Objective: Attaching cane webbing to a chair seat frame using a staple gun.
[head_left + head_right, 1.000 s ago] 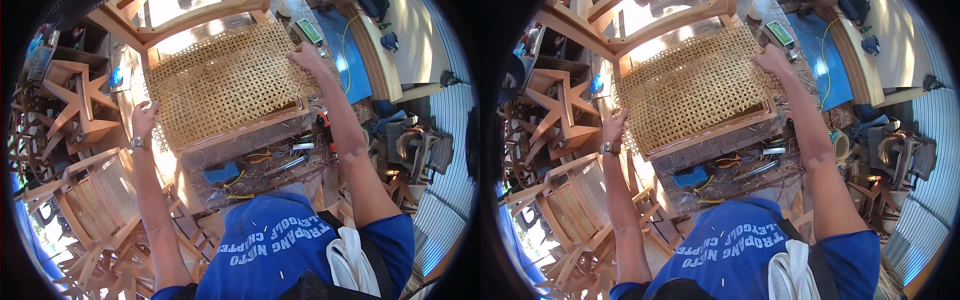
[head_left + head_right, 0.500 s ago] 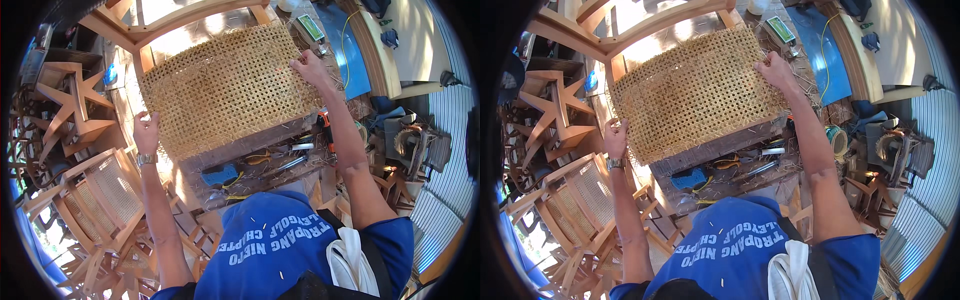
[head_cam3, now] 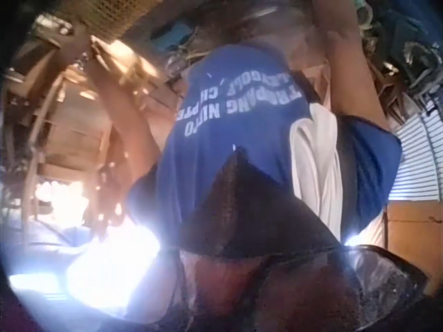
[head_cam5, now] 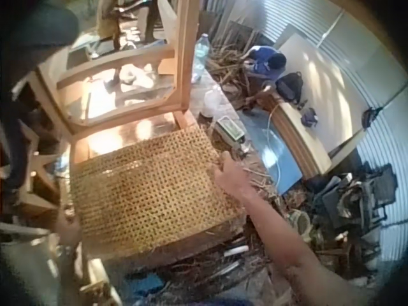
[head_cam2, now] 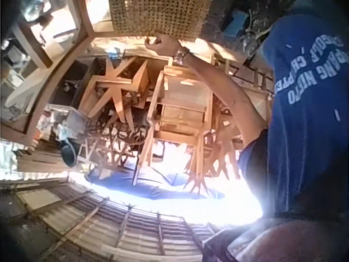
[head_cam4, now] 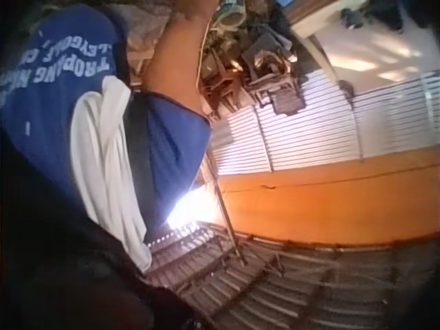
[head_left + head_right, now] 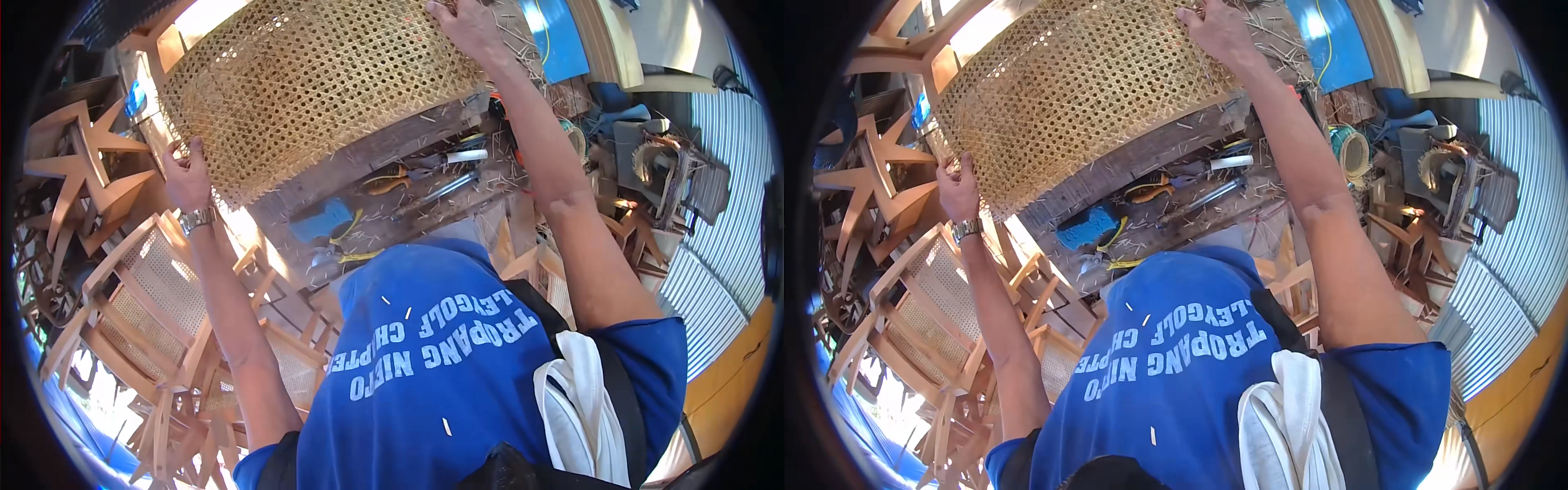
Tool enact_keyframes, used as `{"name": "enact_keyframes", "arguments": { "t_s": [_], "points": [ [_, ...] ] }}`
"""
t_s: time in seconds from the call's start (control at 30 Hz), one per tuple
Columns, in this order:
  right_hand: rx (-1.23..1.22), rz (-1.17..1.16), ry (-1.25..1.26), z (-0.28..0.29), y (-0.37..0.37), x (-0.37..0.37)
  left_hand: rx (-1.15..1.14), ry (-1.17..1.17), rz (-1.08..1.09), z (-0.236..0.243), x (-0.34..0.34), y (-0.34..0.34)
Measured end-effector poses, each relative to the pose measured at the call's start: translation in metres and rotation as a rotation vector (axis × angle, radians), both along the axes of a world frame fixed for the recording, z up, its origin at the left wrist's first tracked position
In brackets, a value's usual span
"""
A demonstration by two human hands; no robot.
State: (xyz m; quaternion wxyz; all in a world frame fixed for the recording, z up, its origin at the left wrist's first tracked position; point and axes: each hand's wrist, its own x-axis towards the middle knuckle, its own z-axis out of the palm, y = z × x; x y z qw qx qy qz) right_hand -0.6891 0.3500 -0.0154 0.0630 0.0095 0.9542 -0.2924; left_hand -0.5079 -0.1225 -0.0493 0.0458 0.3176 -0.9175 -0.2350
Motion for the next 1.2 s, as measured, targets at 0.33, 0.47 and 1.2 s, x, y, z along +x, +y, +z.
{"name": "enact_keyframes", "arguments": {
  "t_s": [0.33,0.47,1.2],
  "points": [
    [-0.018,0.052,0.092,-0.009,0.002,0.012,0.051,-0.081,-0.009,0.001,0.001,0.001],
    [-0.033,0.097,0.359,-0.058,0.024,0.015,0.026,0.033,-0.013,-0.003,-0.004,0.011],
    [0.126,0.085,0.402,-0.066,0.023,0.013,0.204,0.412,0.034,-0.036,0.012,0.005]
  ]
}}
